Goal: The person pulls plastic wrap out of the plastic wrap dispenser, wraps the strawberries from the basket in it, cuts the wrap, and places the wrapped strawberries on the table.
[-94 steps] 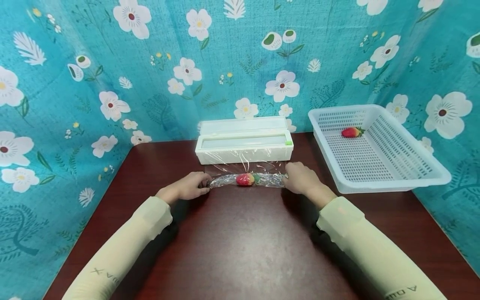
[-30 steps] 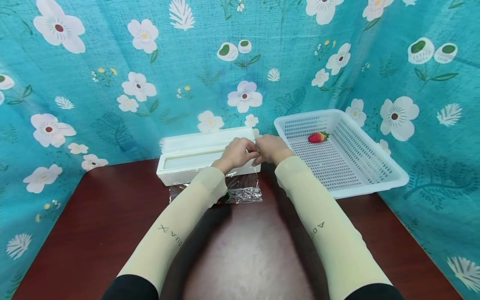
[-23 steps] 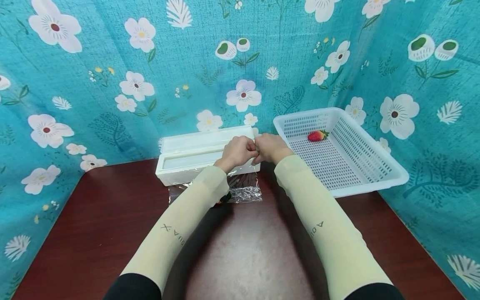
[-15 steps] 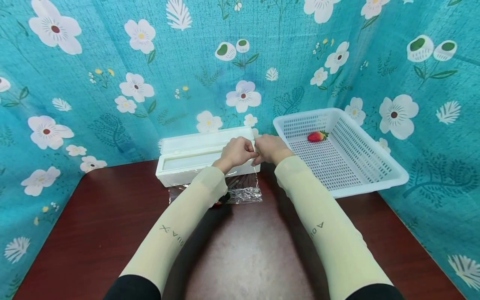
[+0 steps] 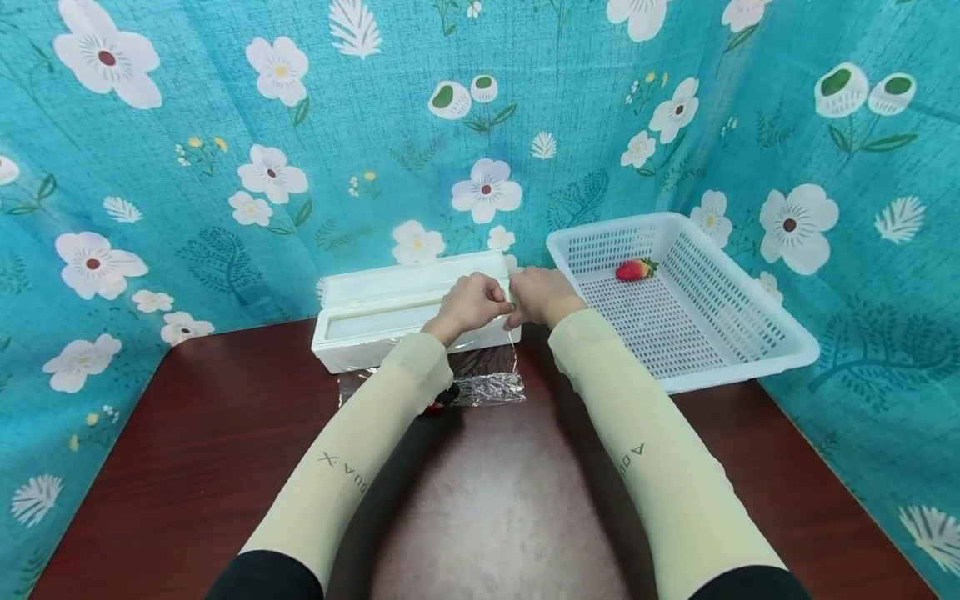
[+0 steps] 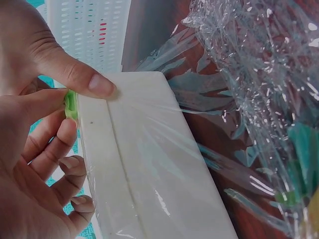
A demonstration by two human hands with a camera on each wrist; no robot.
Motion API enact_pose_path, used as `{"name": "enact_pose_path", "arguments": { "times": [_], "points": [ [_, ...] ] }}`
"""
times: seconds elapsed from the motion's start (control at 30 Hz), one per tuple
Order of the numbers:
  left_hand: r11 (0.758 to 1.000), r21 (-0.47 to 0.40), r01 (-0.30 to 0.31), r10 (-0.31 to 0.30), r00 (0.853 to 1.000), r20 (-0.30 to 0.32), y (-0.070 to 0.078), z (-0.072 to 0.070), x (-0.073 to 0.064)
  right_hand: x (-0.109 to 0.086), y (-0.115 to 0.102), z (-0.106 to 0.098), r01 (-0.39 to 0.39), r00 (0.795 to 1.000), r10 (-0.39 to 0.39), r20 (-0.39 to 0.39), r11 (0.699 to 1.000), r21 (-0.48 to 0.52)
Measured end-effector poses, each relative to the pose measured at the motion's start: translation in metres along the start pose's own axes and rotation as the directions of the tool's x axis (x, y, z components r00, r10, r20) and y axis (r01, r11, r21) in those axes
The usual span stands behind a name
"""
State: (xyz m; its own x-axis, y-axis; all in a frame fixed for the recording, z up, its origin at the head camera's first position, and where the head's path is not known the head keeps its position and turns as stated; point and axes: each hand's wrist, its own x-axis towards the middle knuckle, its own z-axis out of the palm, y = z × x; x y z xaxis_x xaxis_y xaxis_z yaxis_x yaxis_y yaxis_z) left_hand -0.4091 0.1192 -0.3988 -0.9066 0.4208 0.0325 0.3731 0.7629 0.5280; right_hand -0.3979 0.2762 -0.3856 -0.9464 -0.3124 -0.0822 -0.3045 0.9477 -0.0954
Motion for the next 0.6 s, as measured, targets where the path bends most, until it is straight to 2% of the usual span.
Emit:
{"name": "enact_pose_path", "arguments": {
  "times": [0.2,0.47,0.6],
  "points": [
    [1.000,-0.018,0.005,-0.005,1.000,0.000,0.0018,-0.0031,-0.0018,-0.0008,0.0002,-0.0009,-0.014,1.000,0.014,-0.010,1.000,-0.006],
    [0.998,-0.013,0.053,-0.053,0.999,0.011,-0.0022,-0.0024,-0.0007,0.0006,-0.0020,-0.0005,-0.020,1.000,0.020,0.014,1.000,-0.016],
    [0.997,-0.007,0.073,-0.073,0.997,0.013,-0.0038,-0.0099,-0.0052,-0.0026,-0.0014,-0.0031,-0.028,1.000,0.028,0.004,0.999,-0.034]
  ]
}}
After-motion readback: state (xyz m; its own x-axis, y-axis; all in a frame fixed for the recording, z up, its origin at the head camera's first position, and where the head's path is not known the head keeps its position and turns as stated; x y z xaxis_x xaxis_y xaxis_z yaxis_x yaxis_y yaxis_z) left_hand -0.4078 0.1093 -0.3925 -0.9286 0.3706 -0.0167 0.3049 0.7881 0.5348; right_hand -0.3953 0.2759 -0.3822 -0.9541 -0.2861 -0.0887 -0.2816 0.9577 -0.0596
